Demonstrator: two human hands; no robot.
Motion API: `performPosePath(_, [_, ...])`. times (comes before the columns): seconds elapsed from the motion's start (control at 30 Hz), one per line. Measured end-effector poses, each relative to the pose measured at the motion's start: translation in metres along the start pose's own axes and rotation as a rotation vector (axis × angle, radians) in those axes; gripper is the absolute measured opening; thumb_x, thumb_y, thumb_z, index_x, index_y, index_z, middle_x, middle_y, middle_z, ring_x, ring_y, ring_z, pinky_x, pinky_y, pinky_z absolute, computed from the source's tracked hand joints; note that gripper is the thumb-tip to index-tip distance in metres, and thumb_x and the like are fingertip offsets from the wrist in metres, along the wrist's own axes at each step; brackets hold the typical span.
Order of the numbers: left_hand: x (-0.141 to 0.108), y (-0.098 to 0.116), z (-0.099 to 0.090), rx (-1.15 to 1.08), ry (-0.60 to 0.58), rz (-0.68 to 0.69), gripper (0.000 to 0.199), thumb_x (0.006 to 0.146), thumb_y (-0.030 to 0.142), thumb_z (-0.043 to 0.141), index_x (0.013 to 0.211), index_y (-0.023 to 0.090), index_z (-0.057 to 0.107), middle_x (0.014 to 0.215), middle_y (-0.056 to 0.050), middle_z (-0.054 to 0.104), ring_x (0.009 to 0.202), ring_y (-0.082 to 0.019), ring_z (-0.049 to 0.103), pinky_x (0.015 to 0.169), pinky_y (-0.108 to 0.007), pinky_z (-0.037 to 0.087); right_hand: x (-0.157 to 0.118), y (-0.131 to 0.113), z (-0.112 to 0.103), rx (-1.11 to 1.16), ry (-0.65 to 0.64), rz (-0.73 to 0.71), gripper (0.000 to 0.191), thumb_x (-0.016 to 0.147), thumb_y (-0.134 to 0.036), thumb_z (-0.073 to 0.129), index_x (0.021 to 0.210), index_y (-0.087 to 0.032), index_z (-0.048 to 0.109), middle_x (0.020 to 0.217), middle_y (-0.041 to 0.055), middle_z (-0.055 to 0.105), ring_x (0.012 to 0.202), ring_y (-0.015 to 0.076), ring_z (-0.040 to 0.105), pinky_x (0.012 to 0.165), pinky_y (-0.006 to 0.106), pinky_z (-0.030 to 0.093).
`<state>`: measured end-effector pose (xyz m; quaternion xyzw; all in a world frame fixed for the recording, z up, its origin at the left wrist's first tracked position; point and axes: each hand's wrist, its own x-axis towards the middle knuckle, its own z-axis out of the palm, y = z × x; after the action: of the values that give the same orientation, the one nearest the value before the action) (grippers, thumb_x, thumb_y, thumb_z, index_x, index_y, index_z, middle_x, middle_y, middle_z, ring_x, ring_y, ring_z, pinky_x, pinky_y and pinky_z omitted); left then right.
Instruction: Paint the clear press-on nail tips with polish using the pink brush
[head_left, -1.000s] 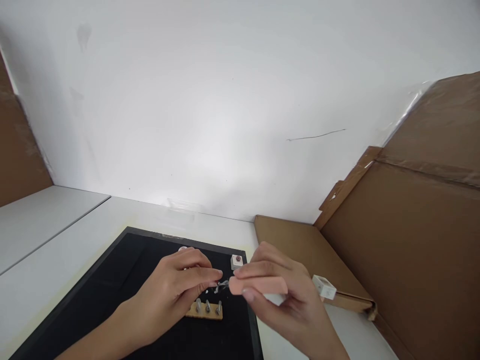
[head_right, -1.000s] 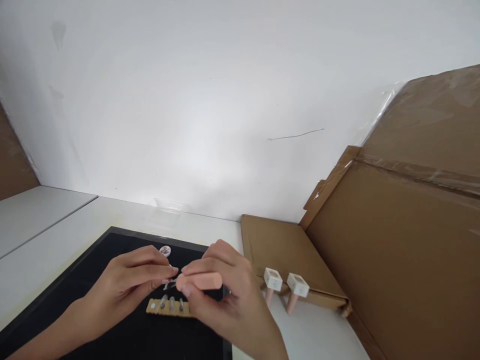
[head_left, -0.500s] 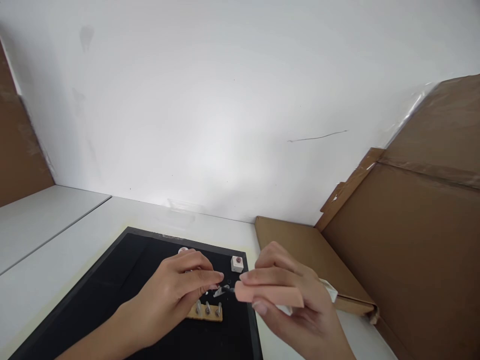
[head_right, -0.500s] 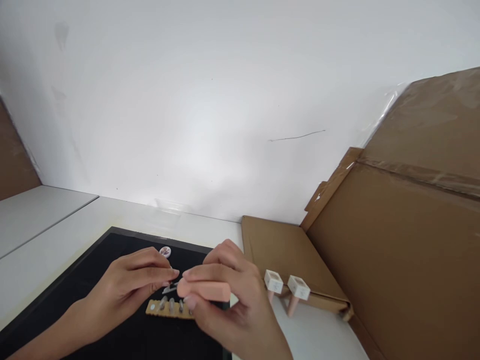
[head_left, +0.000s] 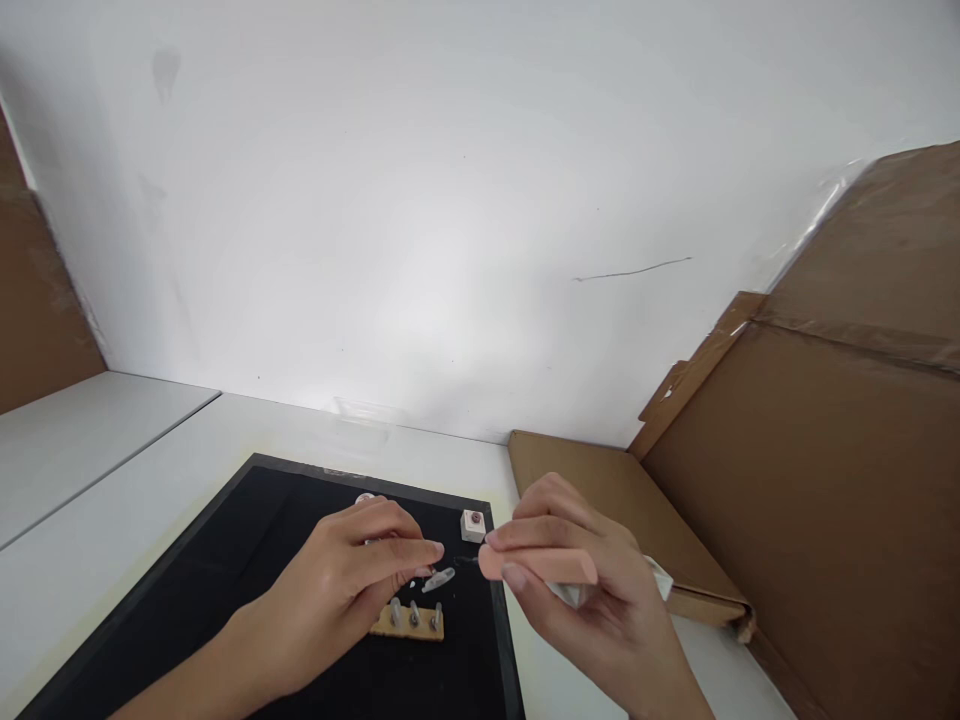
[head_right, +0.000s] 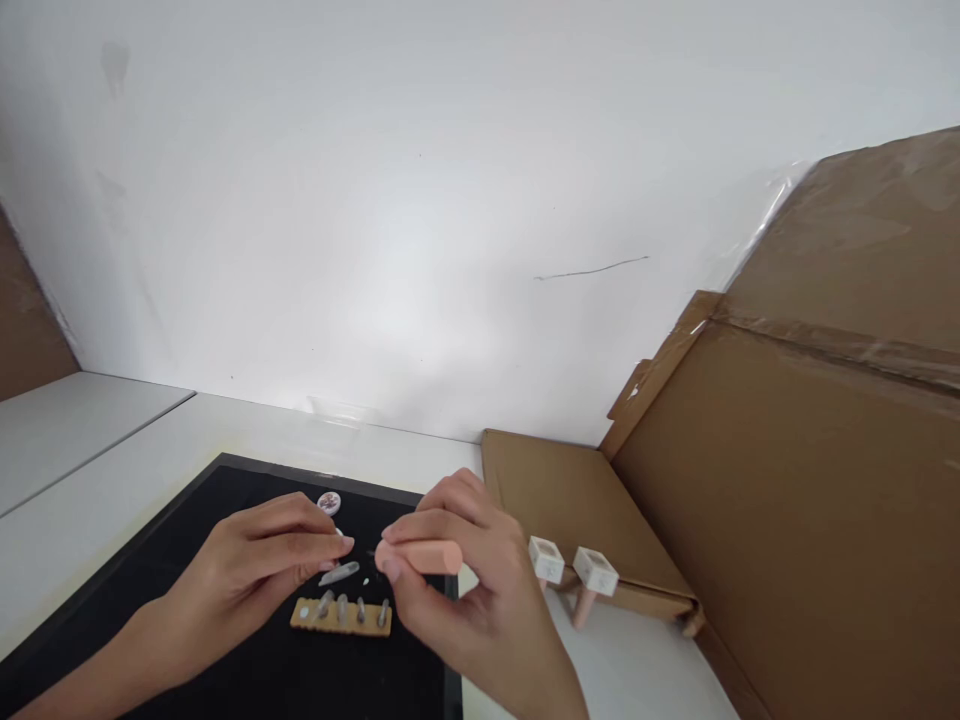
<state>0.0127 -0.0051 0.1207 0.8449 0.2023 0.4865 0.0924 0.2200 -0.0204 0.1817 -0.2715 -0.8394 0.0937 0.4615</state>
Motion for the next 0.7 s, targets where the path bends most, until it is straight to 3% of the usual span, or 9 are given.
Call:
performPosePath(0.1, [-0.0005, -0.0007, -0.0003, 0.000, -0.002, 0.005, 0.028, 0.088, -0.001, 0.048, 0.106, 0.015, 0.063, 0.085, -0.008, 0.065, 0.074, -0.015, 0.063, 0.064, -0.026, 0.049, 0.0017, -0.0008, 0.0000, 0.048, -0.033, -0.033, 0.016, 0.079, -0.011, 0.061, 0.088, -0.022, 0.068, 0.066, 0.0009, 0.064, 0.060, 0.0147, 0.055, 0.053, 0.029, 0.044])
performPosePath(0.23, [-0.0009, -0.0015, -0.0003, 0.007, 0.003, -0.001, 0.028, 0.089, 0.000, 0.047, 0.106, 0.015, 0.063, 0.085, -0.008, 0.065, 0.074, -0.014, 0.062, 0.064, -0.025, 0.049, 0.0019, -0.0010, -0.0007, -0.047, -0.006, 0.019, 0.018, 0.078, -0.006, 0.058, 0.077, -0.022, 0.067, 0.063, 0.0006, 0.063, 0.058, 0.0145, 0.053, 0.054, 0.030, 0.044])
performPosePath(0.4, [0.0005, -0.0012, 0.0003, 0.029, 0.012, 0.001, 0.024, 0.090, 0.003, 0.048, 0.102, 0.015, 0.064, 0.083, -0.008, 0.065, 0.074, -0.015, 0.063, 0.062, -0.024, 0.049, 0.0018, 0.0008, 0.0004, 0.042, -0.025, -0.041, 0.015, 0.080, -0.012, 0.061, 0.089, -0.023, 0.068, 0.064, 0.0005, 0.064, 0.058, 0.0148, 0.054, 0.051, 0.028, 0.043])
performPosePath(0.53, [0.0010, -0.0010, 0.0018, 0.038, 0.037, -0.015, 0.021, 0.090, 0.006, 0.049, 0.102, 0.016, 0.064, 0.081, -0.007, 0.065, 0.074, -0.016, 0.064, 0.060, -0.023, 0.050, 0.0009, 0.0037, 0.0008, -0.035, 0.033, 0.021, 0.018, 0.080, -0.007, 0.059, 0.078, -0.023, 0.066, 0.066, 0.0005, 0.066, 0.058, 0.0153, 0.055, 0.055, 0.031, 0.044])
performPosePath(0.7, [0.0021, -0.0007, 0.0030, 0.088, 0.054, -0.021, 0.018, 0.091, 0.010, 0.051, 0.099, 0.017, 0.064, 0.081, -0.007, 0.065, 0.077, -0.017, 0.064, 0.060, -0.023, 0.051, -0.0027, 0.0060, 0.0001, 0.110, -0.017, 0.015, 0.022, 0.082, -0.011, 0.061, 0.098, -0.025, 0.067, 0.070, 0.0002, 0.069, 0.063, 0.0153, 0.054, 0.053, 0.028, 0.043])
